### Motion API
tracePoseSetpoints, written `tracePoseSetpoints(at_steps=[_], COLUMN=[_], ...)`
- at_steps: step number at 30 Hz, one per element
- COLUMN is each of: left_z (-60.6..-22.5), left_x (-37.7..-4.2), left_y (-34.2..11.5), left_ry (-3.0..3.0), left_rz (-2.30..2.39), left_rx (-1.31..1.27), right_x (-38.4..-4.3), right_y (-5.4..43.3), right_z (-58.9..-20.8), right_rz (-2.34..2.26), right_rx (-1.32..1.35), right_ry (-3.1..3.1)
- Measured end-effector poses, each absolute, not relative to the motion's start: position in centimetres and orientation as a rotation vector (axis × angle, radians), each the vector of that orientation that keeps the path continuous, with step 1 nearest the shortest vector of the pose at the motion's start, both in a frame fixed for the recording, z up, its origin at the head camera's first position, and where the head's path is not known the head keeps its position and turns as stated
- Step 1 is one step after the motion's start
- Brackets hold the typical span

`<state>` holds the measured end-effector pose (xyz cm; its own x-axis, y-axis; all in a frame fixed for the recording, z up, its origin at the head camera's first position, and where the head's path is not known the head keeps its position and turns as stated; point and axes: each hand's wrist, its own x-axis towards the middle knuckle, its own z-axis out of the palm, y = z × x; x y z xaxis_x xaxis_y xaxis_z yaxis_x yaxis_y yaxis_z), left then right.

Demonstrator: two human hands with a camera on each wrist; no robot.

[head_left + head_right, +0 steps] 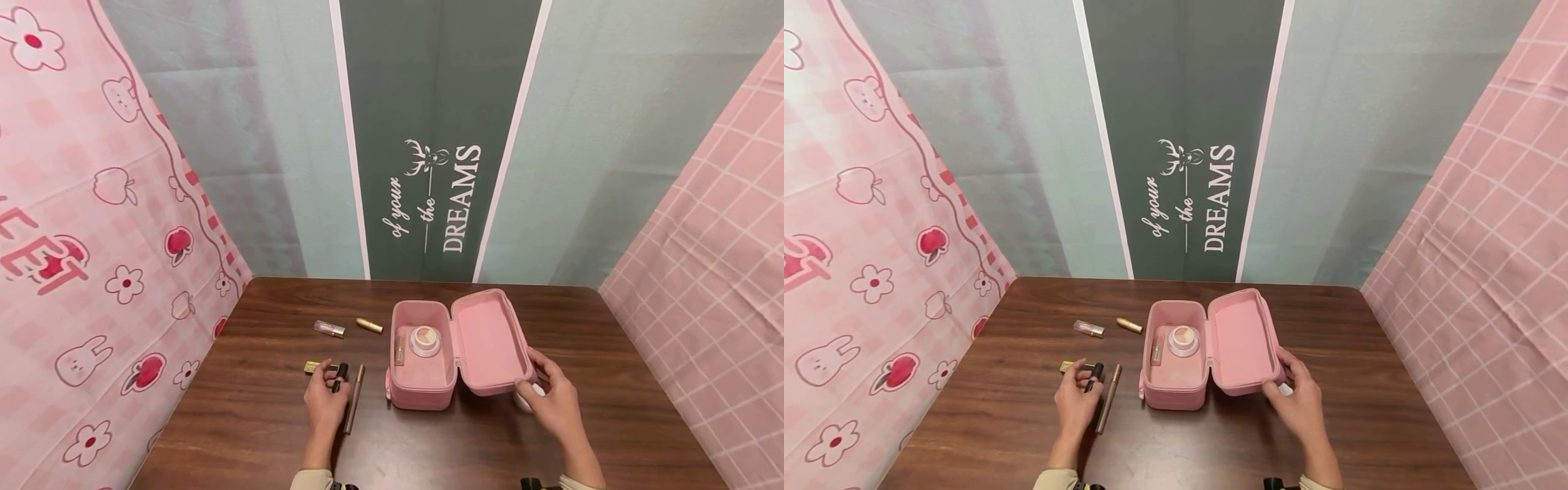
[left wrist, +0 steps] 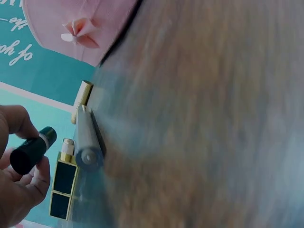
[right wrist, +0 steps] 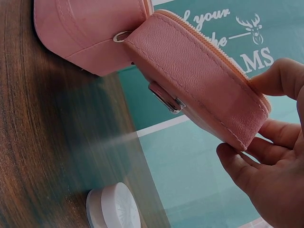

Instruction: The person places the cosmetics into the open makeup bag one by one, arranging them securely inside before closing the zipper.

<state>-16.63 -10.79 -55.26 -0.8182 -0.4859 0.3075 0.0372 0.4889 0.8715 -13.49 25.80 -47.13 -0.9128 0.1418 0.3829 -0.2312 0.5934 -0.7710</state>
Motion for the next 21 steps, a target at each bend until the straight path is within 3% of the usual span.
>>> tracePoseSetpoints(at_steps=[21], left_z=[-53.4], left_x=[-17.4], left_y=[-9.0], left_ry=[-2.168], left_rz=[-1.439], left_rx=[0.346], right_x=[-13.7], right_y=[25.9], right_z=[-47.3], right_rz=[1.277], right_rx=[0.043], right_ry=[-2.436])
